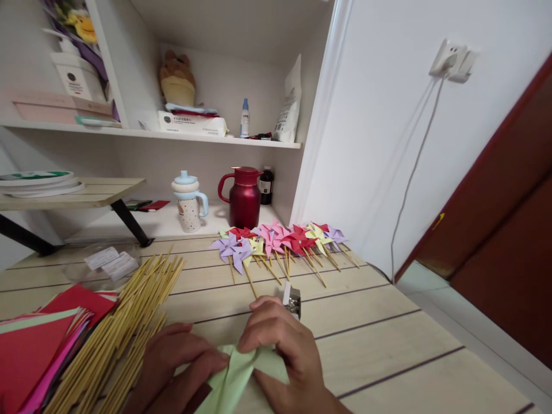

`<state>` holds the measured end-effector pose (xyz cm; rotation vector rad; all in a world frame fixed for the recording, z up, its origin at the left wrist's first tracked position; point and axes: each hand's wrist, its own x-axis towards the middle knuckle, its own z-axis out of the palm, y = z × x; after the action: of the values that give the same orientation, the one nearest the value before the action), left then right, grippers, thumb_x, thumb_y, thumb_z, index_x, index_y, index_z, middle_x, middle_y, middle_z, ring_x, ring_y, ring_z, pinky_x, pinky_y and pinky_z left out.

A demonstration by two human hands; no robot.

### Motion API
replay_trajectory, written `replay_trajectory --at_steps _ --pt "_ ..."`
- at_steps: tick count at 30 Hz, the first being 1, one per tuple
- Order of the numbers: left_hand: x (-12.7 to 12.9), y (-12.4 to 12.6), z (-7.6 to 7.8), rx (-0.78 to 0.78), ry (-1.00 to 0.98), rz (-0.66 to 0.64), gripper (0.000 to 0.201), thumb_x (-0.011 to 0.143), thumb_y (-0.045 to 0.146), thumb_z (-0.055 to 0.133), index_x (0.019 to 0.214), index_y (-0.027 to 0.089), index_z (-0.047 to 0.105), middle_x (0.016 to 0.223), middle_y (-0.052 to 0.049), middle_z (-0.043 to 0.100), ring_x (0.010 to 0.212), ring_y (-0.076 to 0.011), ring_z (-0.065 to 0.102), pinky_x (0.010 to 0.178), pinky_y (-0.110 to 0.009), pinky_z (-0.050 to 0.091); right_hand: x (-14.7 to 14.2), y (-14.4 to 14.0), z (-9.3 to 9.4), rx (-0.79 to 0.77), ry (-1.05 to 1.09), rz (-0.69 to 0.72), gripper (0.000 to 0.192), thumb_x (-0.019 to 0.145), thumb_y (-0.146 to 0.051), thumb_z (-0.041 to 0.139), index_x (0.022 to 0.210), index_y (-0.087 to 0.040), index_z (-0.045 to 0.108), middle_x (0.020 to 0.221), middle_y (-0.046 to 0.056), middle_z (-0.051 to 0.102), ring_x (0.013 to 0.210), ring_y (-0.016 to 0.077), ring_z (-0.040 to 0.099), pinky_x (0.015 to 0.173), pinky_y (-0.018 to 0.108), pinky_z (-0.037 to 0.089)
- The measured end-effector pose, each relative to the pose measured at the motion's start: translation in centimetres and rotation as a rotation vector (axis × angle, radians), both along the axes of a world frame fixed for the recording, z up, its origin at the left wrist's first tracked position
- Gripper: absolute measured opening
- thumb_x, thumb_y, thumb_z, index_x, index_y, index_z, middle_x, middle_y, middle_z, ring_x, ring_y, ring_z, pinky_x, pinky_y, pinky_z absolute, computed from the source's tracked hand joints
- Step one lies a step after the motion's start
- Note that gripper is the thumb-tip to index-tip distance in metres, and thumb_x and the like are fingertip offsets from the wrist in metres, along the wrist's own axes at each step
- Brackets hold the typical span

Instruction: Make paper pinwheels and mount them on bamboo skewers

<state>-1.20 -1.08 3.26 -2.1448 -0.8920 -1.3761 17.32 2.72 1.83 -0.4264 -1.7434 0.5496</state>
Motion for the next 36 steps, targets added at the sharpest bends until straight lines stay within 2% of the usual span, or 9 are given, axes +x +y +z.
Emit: replay_trajectory --at_steps 8,12,18,21,25,28,30,33,36 --pt "0.9 -0.2 -0.3 -0.002 -0.062 0.023 0.014 0.084 0.013 0.060 0.085 0.024 0.068 0.071 0.004 0.069 0.066 -0.0110 0.066 0.081 -0.028 0.054 0.4 -0.1 0.3 0.041 -0.067 0.011 0.008 0.093 -0.030 0.058 0.092 -0.025 0.064 0.077 0.003 0.065 0.073 0.0190 0.063 0.092 0.047 0.046" --pt "1.6 -0.2 -0.5 0.045 -0.208 0.057 0.019 0.090 0.015 0.054 0.079 0.024 0.066 0.067 0.004 0.066 0.061 -0.0102 0.064 0.081 -0.028 0.053 0.3 -0.2 0.4 0.050 -0.083 0.000 0.011 0.094 -0.031 0.056 0.091 -0.024 0.064 0.076 0.003 0.064 0.072 0.0187 0.063 0.091 0.047 0.046" --pt "0.9 -0.7 -0.4 -0.036 -0.070 0.020 0.014 0.087 0.014 0.059 0.083 0.025 0.067 0.071 0.005 0.067 0.064 -0.0095 0.065 0.084 -0.026 0.050 0.5 -0.5 0.5 0.060 -0.151 0.013 0.014 0.095 -0.026 0.052 0.089 -0.023 0.065 0.076 0.003 0.063 0.073 0.0187 0.062 0.092 0.047 0.047" --pt "0.6 -0.7 -0.9 -0.102 -0.168 0.011 0.017 0.089 0.016 0.055 0.084 0.025 0.068 0.074 0.003 0.067 0.070 -0.0116 0.065 0.091 -0.030 0.047 0.2 -0.5 0.3 0.047 -0.130 0.002 0.013 0.093 -0.019 0.053 0.090 -0.023 0.065 0.076 0.003 0.064 0.074 0.0183 0.062 0.095 0.047 0.045" --pt "0.8 0.2 -2.3 -0.315 -0.321 -0.010 0.014 0.085 0.023 0.061 0.088 0.030 0.074 0.084 0.001 0.071 0.085 -0.0177 0.066 0.089 -0.032 0.049 -0.8 -0.1 -0.5 -0.146 0.050 -0.059 0.008 0.085 -0.017 0.066 0.080 -0.024 0.066 0.074 0.000 0.064 0.075 0.0176 0.062 0.094 0.042 0.046" --pt "1.2 1.0 -2.8 -0.677 -0.619 0.007 0.010 0.081 0.030 0.067 0.079 0.026 0.076 0.086 -0.002 0.073 0.084 -0.0197 0.068 0.078 -0.028 0.052 -1.6 0.5 -1.1 -0.559 0.117 -0.037 0.013 0.075 -0.024 0.078 0.076 -0.022 0.065 0.074 0.000 0.063 0.075 0.0173 0.060 0.074 0.031 0.050" --pt "1.5 1.4 -2.8 -0.941 -0.831 -0.040 0.016 0.079 0.037 0.068 0.077 0.023 0.076 0.080 -0.003 0.074 0.079 -0.0204 0.068 0.074 -0.028 0.052 -2.0 0.8 -1.3 -0.783 0.152 0.022 0.021 0.070 -0.027 0.082 0.076 -0.020 0.063 0.071 -0.002 0.060 0.067 0.0141 0.056 0.061 0.024 0.045" --pt "2.1 1.6 -2.8 -1.149 -1.096 -0.158 0.022 0.074 0.040 0.073 0.080 0.020 0.078 0.078 -0.003 0.075 0.078 -0.0215 0.068 0.072 -0.027 0.051 -2.3 1.1 -1.5 -0.878 0.242 0.089 0.027 0.066 -0.026 0.085 0.079 -0.020 0.062 0.071 -0.005 0.059 0.066 0.0113 0.054 0.059 0.021 0.042" --pt "2.5 1.8 -3.0 -1.201 -1.282 -0.246 0.024 0.066 0.038 0.079 0.081 0.019 0.080 0.080 -0.003 0.077 0.079 -0.0217 0.068 0.072 -0.026 0.051 -2.4 1.2 -1.6 -0.877 0.288 0.125 0.029 0.064 -0.025 0.087 0.082 -0.021 0.064 0.073 -0.005 0.062 0.069 0.0105 0.055 0.061 0.019 0.042"
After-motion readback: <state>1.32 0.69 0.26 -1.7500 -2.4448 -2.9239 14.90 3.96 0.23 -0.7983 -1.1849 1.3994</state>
